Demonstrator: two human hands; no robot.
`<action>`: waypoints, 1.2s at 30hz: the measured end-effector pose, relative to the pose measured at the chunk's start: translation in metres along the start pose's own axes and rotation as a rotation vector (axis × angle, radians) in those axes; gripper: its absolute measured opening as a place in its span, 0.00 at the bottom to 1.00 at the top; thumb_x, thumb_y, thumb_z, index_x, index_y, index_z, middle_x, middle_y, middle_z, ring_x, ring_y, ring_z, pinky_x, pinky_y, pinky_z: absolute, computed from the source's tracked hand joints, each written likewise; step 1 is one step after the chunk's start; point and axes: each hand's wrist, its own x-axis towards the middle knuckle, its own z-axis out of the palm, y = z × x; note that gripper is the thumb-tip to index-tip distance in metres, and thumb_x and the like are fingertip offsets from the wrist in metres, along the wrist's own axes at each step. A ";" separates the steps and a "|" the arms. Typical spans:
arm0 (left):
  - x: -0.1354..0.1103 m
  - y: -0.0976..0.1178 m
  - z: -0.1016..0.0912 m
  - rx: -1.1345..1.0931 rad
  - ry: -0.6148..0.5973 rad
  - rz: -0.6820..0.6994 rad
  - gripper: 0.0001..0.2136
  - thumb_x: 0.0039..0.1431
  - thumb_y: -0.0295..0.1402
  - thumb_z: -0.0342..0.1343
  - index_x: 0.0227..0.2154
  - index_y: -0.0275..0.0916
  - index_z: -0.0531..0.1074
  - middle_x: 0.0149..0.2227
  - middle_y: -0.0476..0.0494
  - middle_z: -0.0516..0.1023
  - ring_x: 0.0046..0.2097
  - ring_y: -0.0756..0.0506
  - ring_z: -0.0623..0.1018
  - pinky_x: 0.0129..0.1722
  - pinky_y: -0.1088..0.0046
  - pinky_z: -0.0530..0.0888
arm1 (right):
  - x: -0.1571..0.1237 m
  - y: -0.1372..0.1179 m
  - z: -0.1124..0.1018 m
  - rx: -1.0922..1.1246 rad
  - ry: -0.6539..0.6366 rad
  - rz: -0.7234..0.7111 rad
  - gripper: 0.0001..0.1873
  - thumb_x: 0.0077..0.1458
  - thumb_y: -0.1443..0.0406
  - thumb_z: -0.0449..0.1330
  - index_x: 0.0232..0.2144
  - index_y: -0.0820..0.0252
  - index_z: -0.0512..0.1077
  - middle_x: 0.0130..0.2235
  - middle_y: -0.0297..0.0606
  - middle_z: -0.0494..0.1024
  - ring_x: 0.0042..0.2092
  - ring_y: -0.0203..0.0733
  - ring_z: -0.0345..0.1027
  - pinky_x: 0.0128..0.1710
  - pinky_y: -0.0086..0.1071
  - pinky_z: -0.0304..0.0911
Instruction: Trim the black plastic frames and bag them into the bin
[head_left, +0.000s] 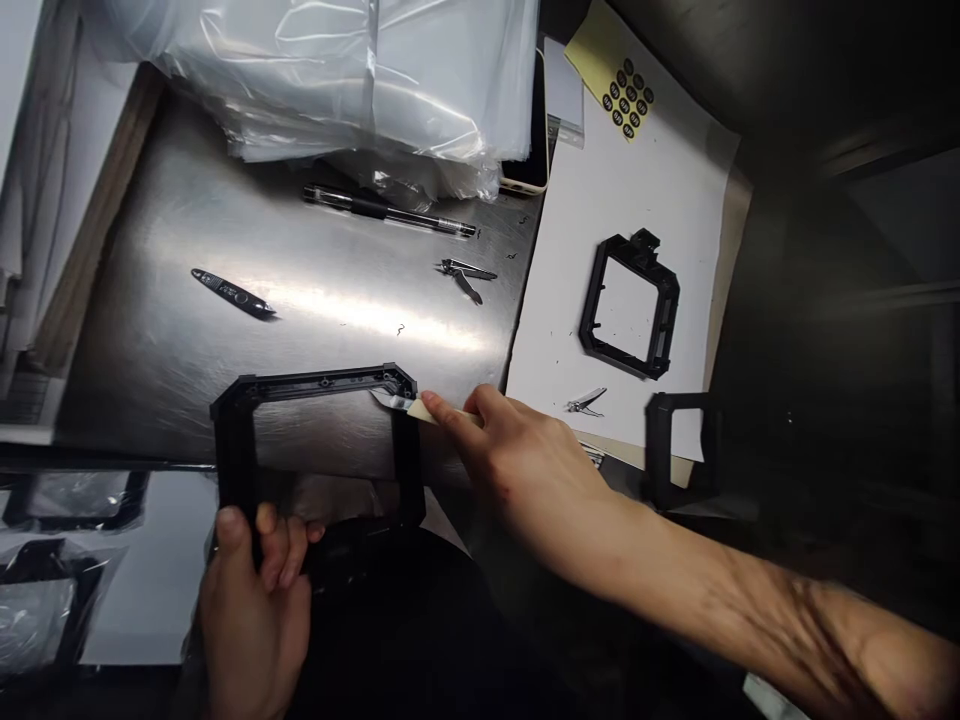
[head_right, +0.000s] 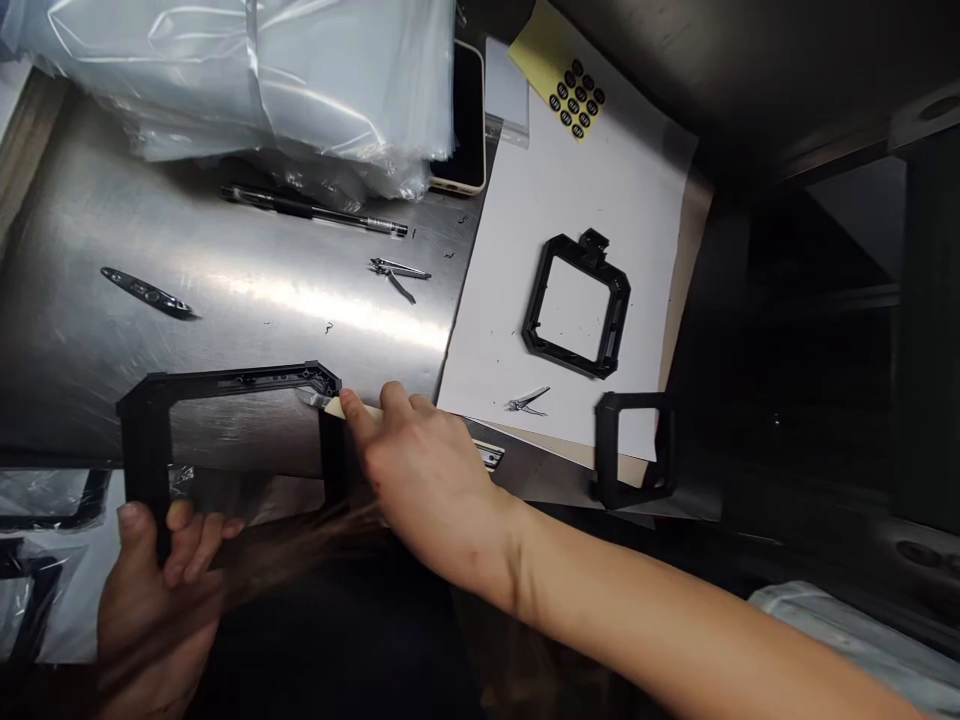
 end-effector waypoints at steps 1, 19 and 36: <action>0.000 0.000 0.000 0.002 0.002 0.000 0.17 0.51 0.44 0.49 0.15 0.38 0.62 0.07 0.58 0.53 0.15 0.55 0.54 0.24 0.79 0.70 | 0.000 -0.002 0.000 -0.008 -0.008 0.009 0.34 0.41 0.76 0.54 0.54 0.65 0.56 0.30 0.40 0.67 0.24 0.35 0.58 0.19 0.26 0.48; 0.002 -0.002 0.000 0.030 0.000 -0.007 0.17 0.53 0.44 0.47 0.15 0.39 0.62 0.08 0.58 0.51 0.15 0.54 0.54 0.26 0.78 0.69 | 0.000 -0.009 -0.001 -0.033 -0.118 0.093 0.31 0.47 0.75 0.51 0.55 0.61 0.53 0.34 0.43 0.69 0.27 0.38 0.63 0.20 0.27 0.51; -0.002 0.000 0.003 0.030 -0.038 0.006 0.17 0.53 0.44 0.47 0.16 0.39 0.63 0.10 0.58 0.52 0.16 0.54 0.54 0.29 0.76 0.68 | -0.002 -0.008 0.005 0.009 -0.039 0.081 0.32 0.45 0.75 0.53 0.55 0.63 0.53 0.34 0.43 0.68 0.27 0.38 0.62 0.21 0.27 0.52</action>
